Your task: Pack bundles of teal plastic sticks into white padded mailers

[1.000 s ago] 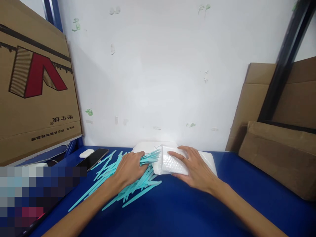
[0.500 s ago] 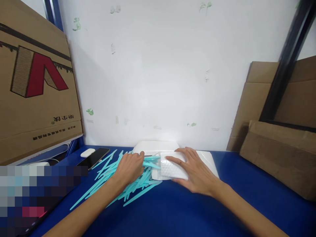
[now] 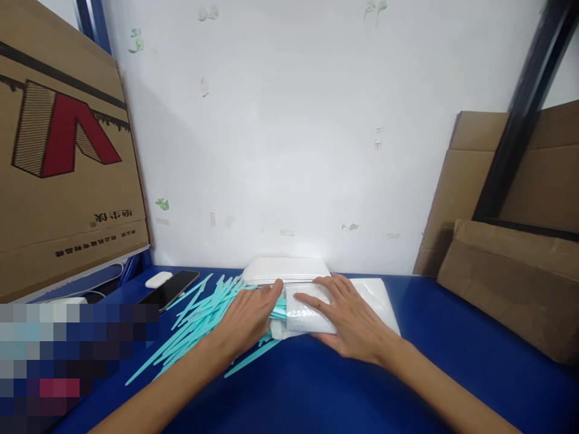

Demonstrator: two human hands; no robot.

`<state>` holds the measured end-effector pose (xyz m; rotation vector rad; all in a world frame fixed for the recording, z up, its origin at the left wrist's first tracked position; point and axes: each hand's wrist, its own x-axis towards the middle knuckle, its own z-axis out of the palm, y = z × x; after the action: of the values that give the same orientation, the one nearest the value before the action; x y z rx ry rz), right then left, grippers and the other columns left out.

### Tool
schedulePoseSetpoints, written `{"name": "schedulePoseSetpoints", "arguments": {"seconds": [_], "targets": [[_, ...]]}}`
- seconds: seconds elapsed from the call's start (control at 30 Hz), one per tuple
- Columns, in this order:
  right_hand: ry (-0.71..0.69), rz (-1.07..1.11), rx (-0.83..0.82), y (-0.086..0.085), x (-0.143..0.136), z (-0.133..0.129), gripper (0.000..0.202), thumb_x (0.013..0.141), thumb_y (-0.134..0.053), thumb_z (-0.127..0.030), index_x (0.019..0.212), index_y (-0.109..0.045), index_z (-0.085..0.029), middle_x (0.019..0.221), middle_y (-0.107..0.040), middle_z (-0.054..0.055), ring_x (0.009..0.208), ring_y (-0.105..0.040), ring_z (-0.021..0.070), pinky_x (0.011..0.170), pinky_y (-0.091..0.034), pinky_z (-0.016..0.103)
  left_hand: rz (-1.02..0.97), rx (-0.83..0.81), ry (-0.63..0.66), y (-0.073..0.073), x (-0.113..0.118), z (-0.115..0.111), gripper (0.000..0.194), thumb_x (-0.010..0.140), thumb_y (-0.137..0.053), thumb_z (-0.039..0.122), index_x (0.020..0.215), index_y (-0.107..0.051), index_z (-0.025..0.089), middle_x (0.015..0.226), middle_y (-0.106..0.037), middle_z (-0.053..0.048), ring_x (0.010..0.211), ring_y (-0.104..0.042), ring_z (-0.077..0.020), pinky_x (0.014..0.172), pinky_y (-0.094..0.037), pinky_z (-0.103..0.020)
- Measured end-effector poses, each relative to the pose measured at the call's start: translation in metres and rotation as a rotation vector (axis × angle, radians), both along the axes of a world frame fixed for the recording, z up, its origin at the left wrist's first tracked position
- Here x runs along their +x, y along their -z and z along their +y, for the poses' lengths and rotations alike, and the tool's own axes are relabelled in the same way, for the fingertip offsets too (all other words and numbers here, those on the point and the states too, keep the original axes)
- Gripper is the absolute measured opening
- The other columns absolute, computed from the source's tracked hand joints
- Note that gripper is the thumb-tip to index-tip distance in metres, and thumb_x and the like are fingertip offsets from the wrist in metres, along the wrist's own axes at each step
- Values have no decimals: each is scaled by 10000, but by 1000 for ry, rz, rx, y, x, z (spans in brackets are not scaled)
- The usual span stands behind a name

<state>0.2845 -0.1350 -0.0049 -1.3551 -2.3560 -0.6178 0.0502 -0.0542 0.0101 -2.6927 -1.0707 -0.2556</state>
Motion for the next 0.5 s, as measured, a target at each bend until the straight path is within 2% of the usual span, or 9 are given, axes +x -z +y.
{"name": "schedulePoseSetpoints", "arguments": {"seconds": [0.1, 0.17, 0.37, 0.5], "targets": [[0, -4, -14, 1, -1, 0, 710, 851, -672, -367, 1502, -389, -348, 1399, -435, 141, 1293, -413, 355, 1109, -305, 617, -72, -78, 62, 2, 2, -2, 378, 769, -515, 79, 1125, -493, 203, 1016, -698, -66, 840, -678, -258, 646, -442, -308], [0, -7, -19, 2, -3, 0, 732, 833, -686, -350, 1502, -389, -340, 1400, -442, 143, 1289, -418, 356, 1107, -311, 612, -69, -90, 44, 4, 4, -4, 334, 781, -523, 89, 1095, -519, 202, 1050, -690, -75, 891, -672, -269, 689, -460, -323], [11, -11, -13, 3, -8, -1, 762, 808, -700, -296, 1502, -385, -321, 1398, -451, 148, 1287, -425, 355, 1113, -304, 609, -81, 55, -106, 3, 10, -9, 254, 778, -617, 154, 1029, -586, 177, 1048, -676, -150, 1059, -620, -328, 896, -462, -400], [10, -4, -14, 2, -9, -1, 730, 826, -680, -298, 1497, -393, -313, 1388, -455, 153, 1281, -430, 353, 1109, -309, 603, -69, 35, -224, 0, 10, -11, 272, 789, -631, 220, 1050, -600, 149, 960, -695, -177, 953, -663, -350, 823, -481, -411]]}}
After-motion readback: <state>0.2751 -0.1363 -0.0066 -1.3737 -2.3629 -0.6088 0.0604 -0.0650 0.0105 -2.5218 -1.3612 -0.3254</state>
